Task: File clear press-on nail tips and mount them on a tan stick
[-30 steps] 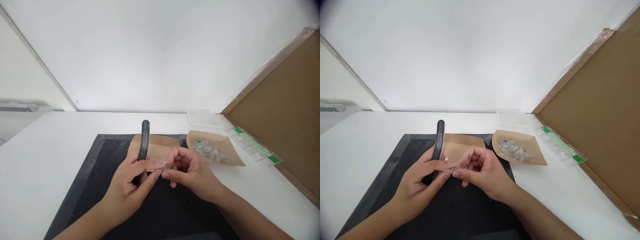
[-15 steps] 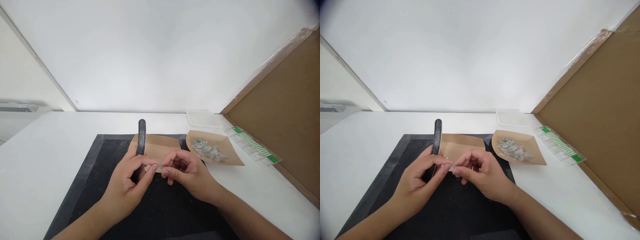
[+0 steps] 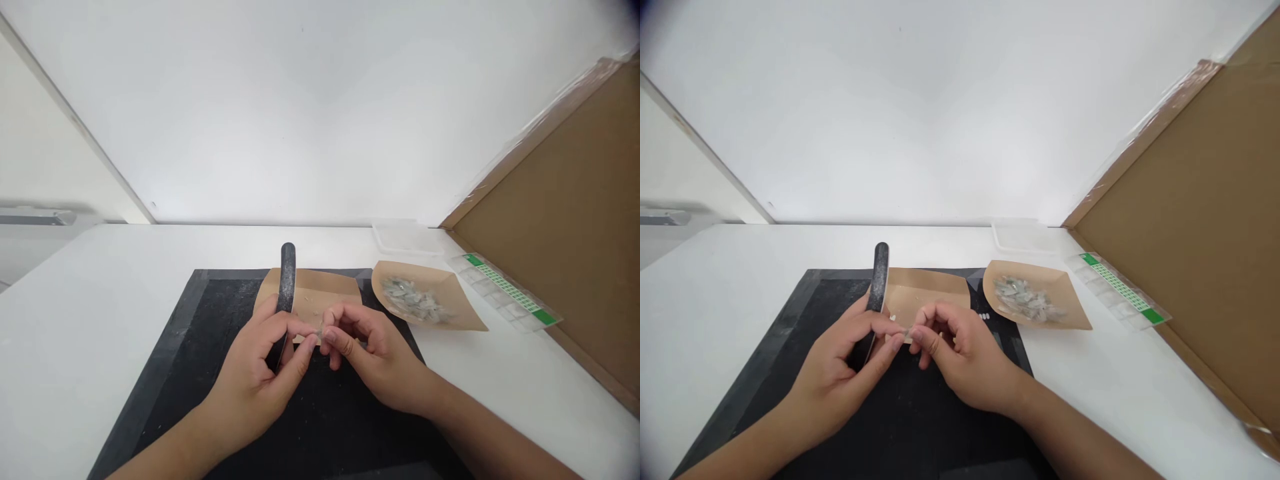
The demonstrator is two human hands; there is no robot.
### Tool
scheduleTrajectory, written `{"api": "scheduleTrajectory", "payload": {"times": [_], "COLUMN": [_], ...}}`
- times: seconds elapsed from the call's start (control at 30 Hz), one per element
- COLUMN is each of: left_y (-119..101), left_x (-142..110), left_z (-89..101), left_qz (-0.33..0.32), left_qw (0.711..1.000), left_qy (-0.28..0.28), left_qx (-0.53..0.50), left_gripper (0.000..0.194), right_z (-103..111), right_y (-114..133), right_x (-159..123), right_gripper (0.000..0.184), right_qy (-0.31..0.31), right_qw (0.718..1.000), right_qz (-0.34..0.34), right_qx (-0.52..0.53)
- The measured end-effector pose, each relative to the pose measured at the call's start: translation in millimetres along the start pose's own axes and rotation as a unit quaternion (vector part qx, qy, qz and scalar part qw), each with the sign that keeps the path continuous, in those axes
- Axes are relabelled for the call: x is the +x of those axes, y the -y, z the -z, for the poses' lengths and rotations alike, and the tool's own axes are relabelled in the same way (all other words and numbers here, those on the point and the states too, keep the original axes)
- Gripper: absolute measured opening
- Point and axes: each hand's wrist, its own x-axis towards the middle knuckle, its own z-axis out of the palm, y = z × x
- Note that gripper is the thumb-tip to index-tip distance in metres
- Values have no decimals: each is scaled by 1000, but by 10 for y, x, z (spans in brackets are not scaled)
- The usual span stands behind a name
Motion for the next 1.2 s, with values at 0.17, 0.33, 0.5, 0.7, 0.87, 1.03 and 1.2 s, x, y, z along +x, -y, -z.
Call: {"api": "scheduleTrajectory", "payload": {"times": [0.17, 0.33, 0.5, 0.7, 0.87, 1.03, 1.2], "left_y": [-9, -1, -18, -12, 55, 93, 103], "left_x": [-26, -53, -35, -36, -38, -35, -31], "left_z": [-6, -15, -3, 8, -5, -11, -3], "left_qz": [-6, 2, -4, 6, -8, -26, -61], "left_qw": [1000, 1000, 1000, 1000, 1000, 1000, 998], "left_qy": [4, 10, 10, 17, 6, -4, -4], "left_qx": [3, -7, -2, -25, -16, 0, 13], "left_gripper": [16, 12, 12, 12, 11, 15, 24], "right_z": [-23, -38, -29, 14, 30, 52, 110], "right_y": [10, 12, -1, -36, -55, -72, -42], "right_x": [-23, -44, -59, -78, -70, -57, -46], "right_gripper": [25, 28, 21, 22, 24, 22, 20], "right_qy": [12, 24, 6, 12, 30, 10, -29], "right_qw": [1000, 999, 989, 944, 932, 919, 931], "right_qz": [20, 29, 75, 143, 181, 207, 231], "right_qx": [-20, -32, -125, -296, -312, -335, -281]}}
